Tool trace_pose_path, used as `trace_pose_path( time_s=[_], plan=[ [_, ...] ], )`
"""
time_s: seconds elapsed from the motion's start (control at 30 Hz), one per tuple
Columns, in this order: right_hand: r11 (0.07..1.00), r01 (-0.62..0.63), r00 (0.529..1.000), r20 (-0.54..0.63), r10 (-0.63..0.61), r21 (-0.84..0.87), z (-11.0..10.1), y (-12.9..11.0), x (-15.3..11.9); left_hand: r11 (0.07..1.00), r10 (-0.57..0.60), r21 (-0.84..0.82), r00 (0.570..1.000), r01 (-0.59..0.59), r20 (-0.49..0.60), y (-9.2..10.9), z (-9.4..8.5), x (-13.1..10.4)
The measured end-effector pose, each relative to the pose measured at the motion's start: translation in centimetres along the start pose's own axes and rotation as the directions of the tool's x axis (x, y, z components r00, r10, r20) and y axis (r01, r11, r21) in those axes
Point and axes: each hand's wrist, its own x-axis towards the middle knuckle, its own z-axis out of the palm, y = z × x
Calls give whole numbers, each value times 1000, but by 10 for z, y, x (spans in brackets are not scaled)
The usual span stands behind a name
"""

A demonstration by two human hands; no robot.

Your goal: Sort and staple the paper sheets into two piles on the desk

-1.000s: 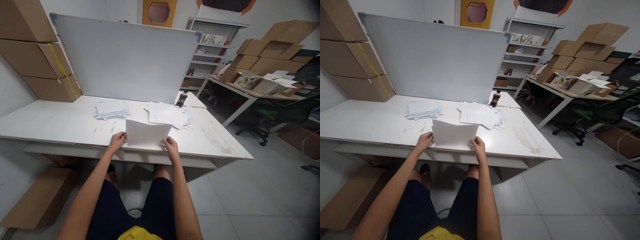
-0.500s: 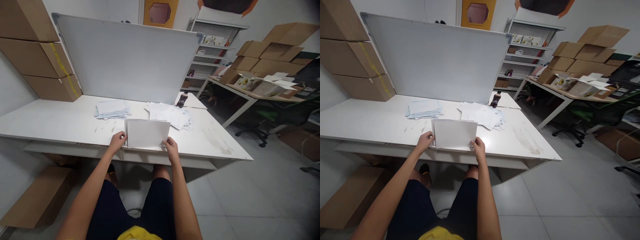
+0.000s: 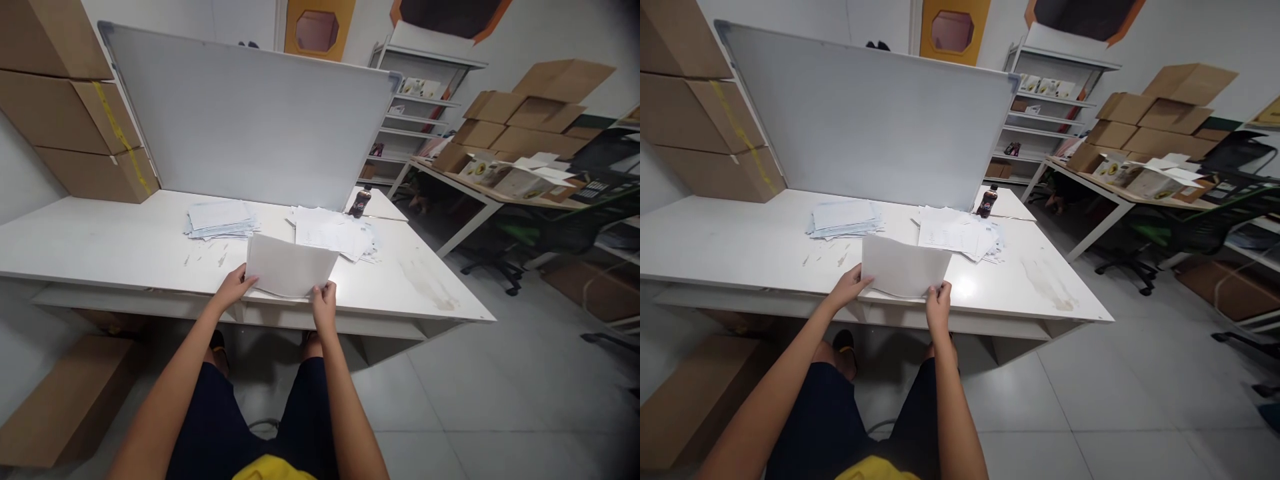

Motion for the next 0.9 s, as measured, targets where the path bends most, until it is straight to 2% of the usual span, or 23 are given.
trace_pose_path(
  time_s=[0.1,0.2,0.3,0.4,0.47,0.5,0.57,0.6,0.63,0.67,0.73,0.77,0.83,0.9],
  plan=[
    [997,-13,1000,29,10,77,5,-10,0,999,-33,-9,999,33,-14,1,-1,3],
    [987,-84,980,189,57,137,3,-30,12,995,-60,-88,997,54,-58,6,0,6],
    [970,-161,927,365,85,183,-12,-48,17,971,-71,-235,988,37,-138,13,11,-3],
    [922,-295,890,424,170,251,-39,-57,-6,963,-113,-264,974,58,-197,25,26,-27],
    [846,-434,858,429,282,310,-56,-56,-35,976,-107,-204,983,75,-148,36,34,-40],
    [793,-515,825,442,353,327,-63,-53,-51,986,-92,-150,992,78,-89,43,36,-44],
    [716,-628,755,463,465,306,-72,-48,-79,998,-51,-19,996,53,70,59,39,-40],
    [706,-646,741,459,490,291,-74,-46,-90,999,-18,32,990,14,136,67,38,-33],
    [713,-640,750,435,499,286,-73,-45,-97,997,28,66,985,-39,172,74,37,-23],
    [734,-609,783,381,493,301,-71,-44,-102,991,89,85,981,-105,175,79,36,-11],
    [783,-492,870,179,459,382,-62,-43,-103,957,234,142,963,-253,135,80,34,15],
    [800,-419,896,54,441,429,-55,-42,-101,928,298,194,947,-318,122,77,34,27],
    [810,-301,896,-142,421,504,-39,-40,-96,861,370,309,914,-405,166,64,36,45],
    [785,-256,872,-216,439,564,-19,-37,-93,808,358,402,901,-430,244,47,40,55]
  ],
)
